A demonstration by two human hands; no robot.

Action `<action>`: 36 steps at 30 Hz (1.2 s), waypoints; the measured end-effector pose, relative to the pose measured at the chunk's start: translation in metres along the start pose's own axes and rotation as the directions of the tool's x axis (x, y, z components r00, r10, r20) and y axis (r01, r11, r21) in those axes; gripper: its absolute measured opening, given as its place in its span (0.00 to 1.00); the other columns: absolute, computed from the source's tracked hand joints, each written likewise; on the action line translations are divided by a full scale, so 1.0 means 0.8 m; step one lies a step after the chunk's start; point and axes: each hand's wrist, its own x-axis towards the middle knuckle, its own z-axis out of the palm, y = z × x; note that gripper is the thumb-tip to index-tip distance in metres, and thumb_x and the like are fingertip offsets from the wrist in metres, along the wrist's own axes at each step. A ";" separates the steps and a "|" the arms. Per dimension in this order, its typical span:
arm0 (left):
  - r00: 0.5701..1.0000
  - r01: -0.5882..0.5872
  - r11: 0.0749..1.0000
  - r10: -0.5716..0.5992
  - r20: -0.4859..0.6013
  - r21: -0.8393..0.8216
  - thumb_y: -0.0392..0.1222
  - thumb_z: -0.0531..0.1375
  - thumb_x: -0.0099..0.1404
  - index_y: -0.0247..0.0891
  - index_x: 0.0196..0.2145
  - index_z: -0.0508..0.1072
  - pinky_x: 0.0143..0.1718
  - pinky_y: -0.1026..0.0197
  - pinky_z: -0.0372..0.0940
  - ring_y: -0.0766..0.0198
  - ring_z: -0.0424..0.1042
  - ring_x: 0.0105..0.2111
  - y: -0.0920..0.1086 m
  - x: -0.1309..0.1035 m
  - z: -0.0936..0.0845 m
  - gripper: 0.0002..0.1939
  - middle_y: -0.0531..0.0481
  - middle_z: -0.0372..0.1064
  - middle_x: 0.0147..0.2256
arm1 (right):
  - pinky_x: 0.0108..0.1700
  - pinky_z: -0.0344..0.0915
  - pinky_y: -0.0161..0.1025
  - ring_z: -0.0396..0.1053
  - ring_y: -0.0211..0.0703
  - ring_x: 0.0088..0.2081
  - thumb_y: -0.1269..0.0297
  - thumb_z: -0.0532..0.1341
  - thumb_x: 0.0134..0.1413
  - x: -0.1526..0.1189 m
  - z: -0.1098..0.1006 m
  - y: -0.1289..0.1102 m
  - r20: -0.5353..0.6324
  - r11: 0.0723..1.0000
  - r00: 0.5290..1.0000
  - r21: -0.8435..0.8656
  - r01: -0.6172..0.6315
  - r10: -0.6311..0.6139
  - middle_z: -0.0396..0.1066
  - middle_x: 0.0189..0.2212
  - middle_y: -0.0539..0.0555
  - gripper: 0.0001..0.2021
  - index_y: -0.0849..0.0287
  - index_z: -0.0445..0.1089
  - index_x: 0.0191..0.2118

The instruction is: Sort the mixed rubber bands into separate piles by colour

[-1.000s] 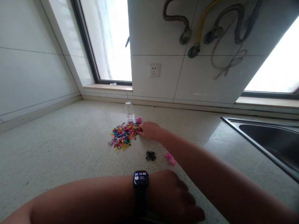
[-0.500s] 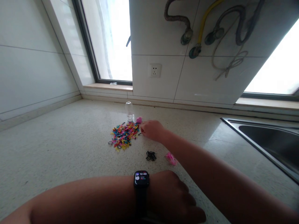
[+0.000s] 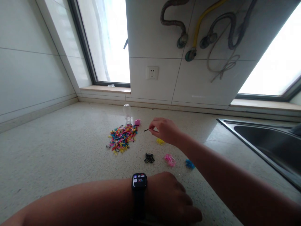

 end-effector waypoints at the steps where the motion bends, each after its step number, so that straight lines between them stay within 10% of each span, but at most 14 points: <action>1: 1.000 -0.002 1.000 0.002 -0.003 0.002 0.45 0.57 0.69 0.39 0.35 0.67 0.19 0.60 0.47 0.65 0.68 0.26 0.000 0.000 0.001 0.07 0.57 0.68 0.25 | 0.38 0.59 0.36 0.68 0.39 0.34 0.67 0.62 0.58 -0.009 -0.003 0.002 -0.040 0.995 0.998 0.098 -0.035 0.039 0.74 0.34 0.53 0.05 0.59 0.75 0.35; 9: 1.000 -0.017 1.000 0.017 -0.026 0.013 0.46 0.57 0.69 0.39 0.33 0.67 0.18 0.60 0.47 0.66 0.66 0.24 -0.002 0.001 0.000 0.09 0.57 0.66 0.24 | 0.22 0.50 0.34 0.54 0.33 0.20 0.54 0.63 0.54 -0.076 -0.008 -0.003 0.004 0.534 0.866 0.785 -0.312 0.501 0.61 0.19 0.45 0.12 0.59 0.73 0.33; 16: 0.999 -0.018 1.000 0.018 -0.032 0.011 0.42 0.55 0.70 0.39 0.33 0.66 0.18 0.59 0.47 0.67 0.64 0.24 -0.004 0.000 0.003 0.08 0.58 0.64 0.23 | 0.23 0.53 0.33 0.57 0.33 0.22 0.53 0.64 0.52 -0.088 -0.009 -0.006 0.049 0.241 0.827 0.945 -0.219 0.560 0.65 0.22 0.48 0.13 0.59 0.71 0.29; 36: 1.000 -0.012 1.000 0.012 0.002 -0.007 0.45 0.56 0.69 0.39 0.36 0.66 0.19 0.59 0.49 0.66 0.67 0.25 -0.005 0.000 0.001 0.07 0.58 0.66 0.25 | 0.26 0.58 0.33 0.59 0.33 0.24 0.55 0.63 0.54 -0.094 -0.004 -0.008 0.012 0.207 0.844 0.967 -0.145 0.536 0.70 0.29 0.51 0.12 0.59 0.71 0.32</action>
